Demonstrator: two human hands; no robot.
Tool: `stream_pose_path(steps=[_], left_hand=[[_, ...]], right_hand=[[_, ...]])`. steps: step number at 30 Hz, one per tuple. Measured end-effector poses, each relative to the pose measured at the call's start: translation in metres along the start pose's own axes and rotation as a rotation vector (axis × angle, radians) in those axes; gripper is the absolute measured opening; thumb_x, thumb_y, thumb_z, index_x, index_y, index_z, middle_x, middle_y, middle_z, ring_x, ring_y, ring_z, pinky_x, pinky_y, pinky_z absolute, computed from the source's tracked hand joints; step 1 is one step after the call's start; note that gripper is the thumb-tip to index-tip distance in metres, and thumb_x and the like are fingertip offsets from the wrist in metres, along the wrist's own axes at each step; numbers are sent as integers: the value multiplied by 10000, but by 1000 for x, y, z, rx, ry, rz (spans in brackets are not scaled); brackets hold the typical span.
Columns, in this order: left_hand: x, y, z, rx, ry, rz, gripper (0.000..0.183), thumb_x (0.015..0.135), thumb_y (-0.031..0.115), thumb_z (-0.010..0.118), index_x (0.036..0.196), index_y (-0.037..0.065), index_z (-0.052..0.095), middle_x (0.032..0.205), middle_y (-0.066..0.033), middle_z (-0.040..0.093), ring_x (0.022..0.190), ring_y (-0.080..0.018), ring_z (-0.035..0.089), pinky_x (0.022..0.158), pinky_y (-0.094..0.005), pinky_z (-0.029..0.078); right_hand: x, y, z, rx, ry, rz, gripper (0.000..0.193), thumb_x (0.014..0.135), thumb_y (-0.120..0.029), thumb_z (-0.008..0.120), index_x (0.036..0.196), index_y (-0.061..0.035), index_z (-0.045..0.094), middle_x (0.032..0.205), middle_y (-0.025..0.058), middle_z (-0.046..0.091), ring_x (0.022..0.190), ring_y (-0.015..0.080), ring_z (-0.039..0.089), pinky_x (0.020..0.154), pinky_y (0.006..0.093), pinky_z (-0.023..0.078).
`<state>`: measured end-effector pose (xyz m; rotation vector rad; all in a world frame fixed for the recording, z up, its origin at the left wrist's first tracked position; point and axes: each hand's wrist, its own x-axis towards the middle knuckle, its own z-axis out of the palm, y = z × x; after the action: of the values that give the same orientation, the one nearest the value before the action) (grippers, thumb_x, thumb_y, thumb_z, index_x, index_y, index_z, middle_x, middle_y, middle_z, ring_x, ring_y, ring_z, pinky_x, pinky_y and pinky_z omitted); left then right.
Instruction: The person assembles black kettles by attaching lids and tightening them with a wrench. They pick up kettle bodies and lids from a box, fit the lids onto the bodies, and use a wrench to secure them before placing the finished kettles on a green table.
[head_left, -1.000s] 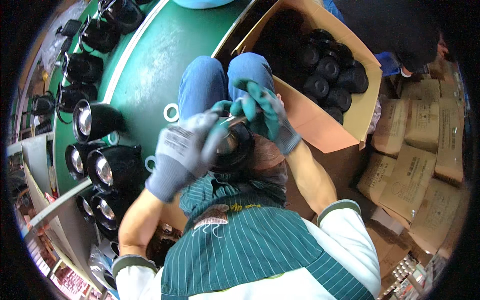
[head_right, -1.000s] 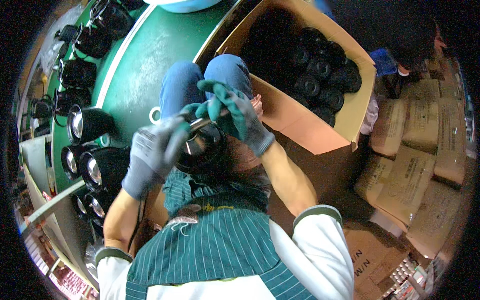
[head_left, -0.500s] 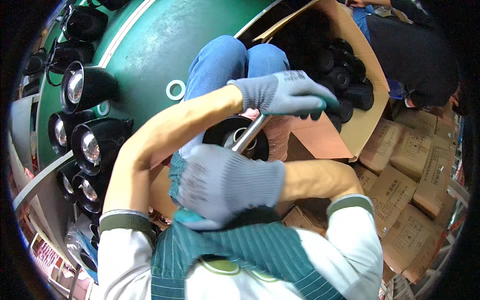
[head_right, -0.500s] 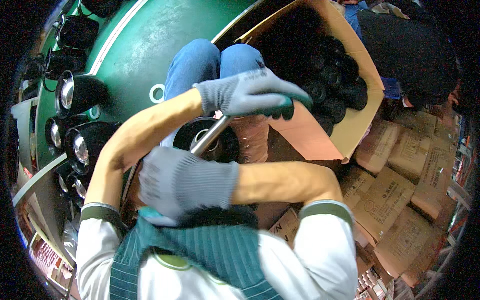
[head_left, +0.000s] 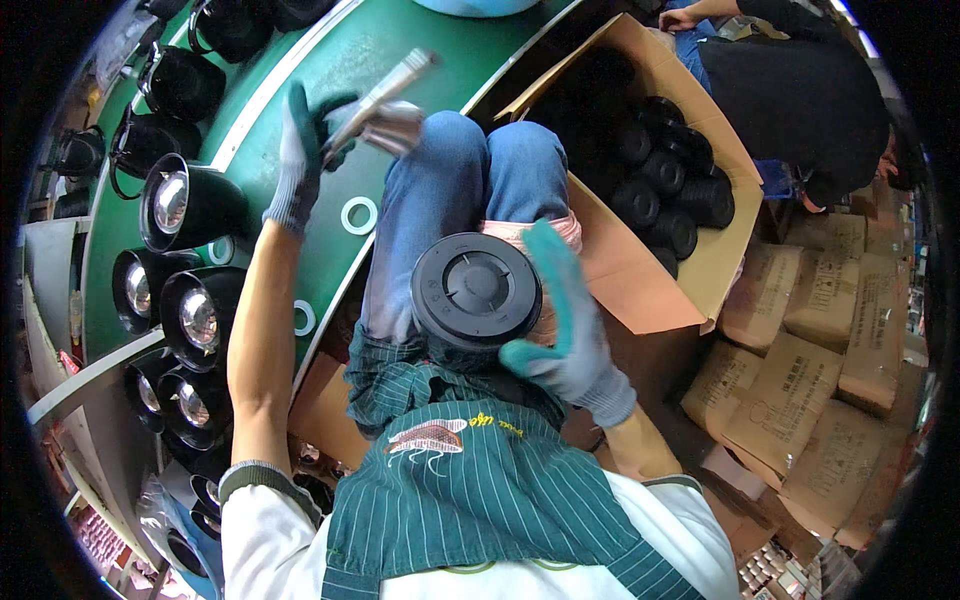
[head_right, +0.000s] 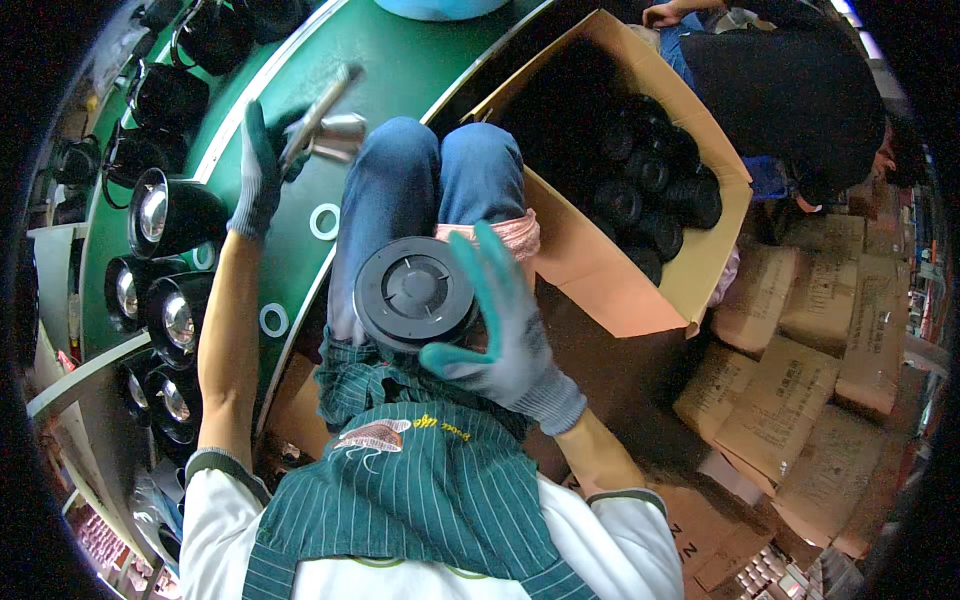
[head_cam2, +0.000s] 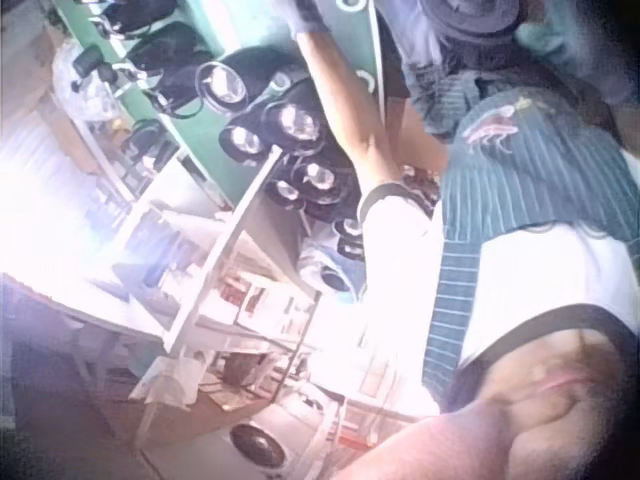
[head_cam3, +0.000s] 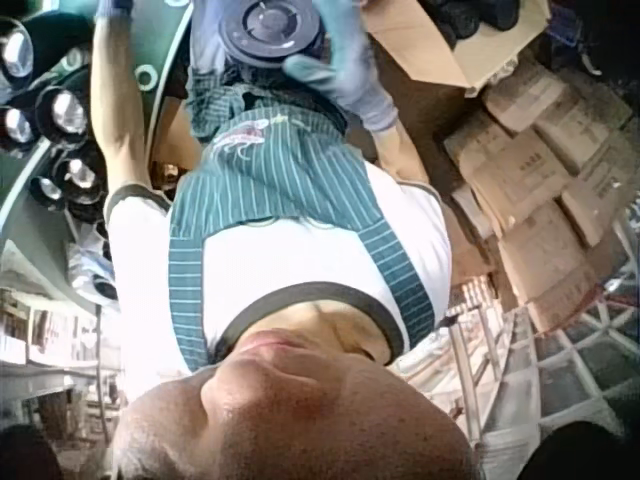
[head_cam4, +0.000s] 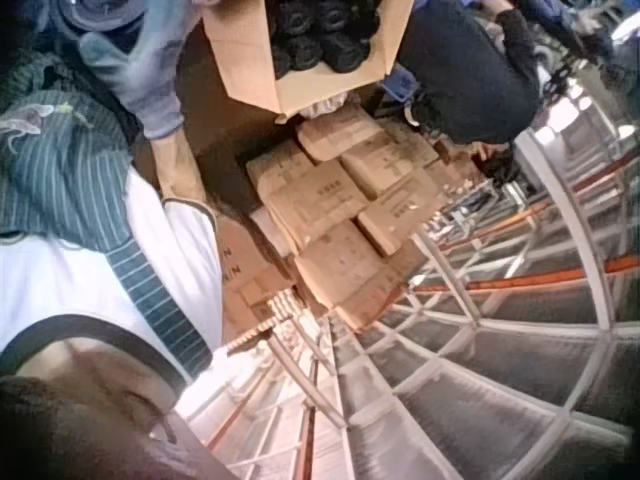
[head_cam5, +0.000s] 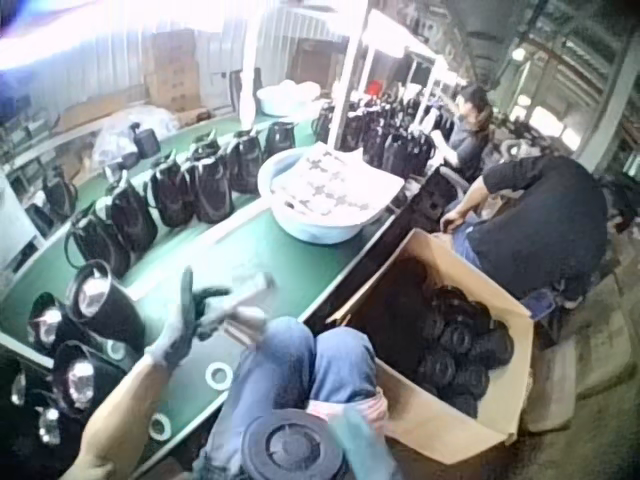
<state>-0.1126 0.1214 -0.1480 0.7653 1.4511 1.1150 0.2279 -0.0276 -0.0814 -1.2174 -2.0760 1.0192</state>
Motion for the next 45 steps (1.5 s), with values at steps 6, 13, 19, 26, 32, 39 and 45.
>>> stream_pose_path(steps=[6, 13, 19, 26, 32, 39, 45], left_hand=[[21, -105, -85, 633, 450, 237, 543, 910, 507, 677, 1215, 58, 684, 918, -148, 731, 825, -263, 707, 735, -378, 533], [-45, -68, -53, 1197, 486, 564, 607, 948, 409, 644, 1407, 23, 552, 1336, -278, 589, 1179, -432, 604, 998, -474, 478], [-175, 36, 26, 461, 53, 868, 566, 854, 132, 675, 1378, -43, 549, 1374, -264, 572, 1300, -401, 554, 1119, -458, 404], [-238, 81, 65, 772, 110, 1343, 536, 713, 353, 829, 1173, 101, 718, 1283, -148, 650, 1225, -386, 584, 1038, -559, 475], [-232, 101, 64, 967, 321, 1213, 564, 590, 433, 898, 1039, 126, 752, 1220, -119, 608, 1228, -426, 532, 1037, -611, 437], [-198, 182, -68, 888, 668, 1206, 503, 615, 373, 889, 955, 72, 672, 987, -127, 628, 982, -342, 593, 917, -457, 450], [-137, 228, -251, 1597, 1487, 825, 583, 804, 531, 801, 996, -11, 703, 1072, -188, 683, 1012, -366, 617, 922, -467, 466]], right_hand=[[2, -11, 19, -67, -37, -10, 979, 645, -575, 896, 1424, -81, 570, 1505, 308, 410, 1412, 433, 429, 1158, 516, 376], [-8, 17, -25, 1011, 442, 288, 592, 966, -402, 680, 1419, -39, 566, 1460, 126, 550, 1261, 261, 583, 1048, 394, 507], [8, 54, 3, 1545, 455, 335, 798, 984, -723, 376, 1550, -162, 404, 1554, 107, 461, 1430, 291, 428, 1210, 488, 337], [34, 25, 17, 2238, 106, 127, 886, 926, -802, 381, 1538, -163, 426, 1562, 111, 449, 1423, 300, 438, 1170, 502, 387], [54, 7, 48, 1484, 154, 269, 760, 1004, -597, 451, 1573, -114, 307, 1602, 140, 353, 1431, 350, 378, 1206, 489, 308], [81, -67, 44, 1447, -533, 409, 973, 924, -791, 396, 1614, -124, 240, 1590, 278, 337, 1393, 479, 441, 1136, 587, 396], [89, -18, 56, 1449, -463, 467, 819, 1028, -638, 365, 1587, -46, 276, 1520, 282, 436, 1379, 444, 466, 1173, 575, 346]])
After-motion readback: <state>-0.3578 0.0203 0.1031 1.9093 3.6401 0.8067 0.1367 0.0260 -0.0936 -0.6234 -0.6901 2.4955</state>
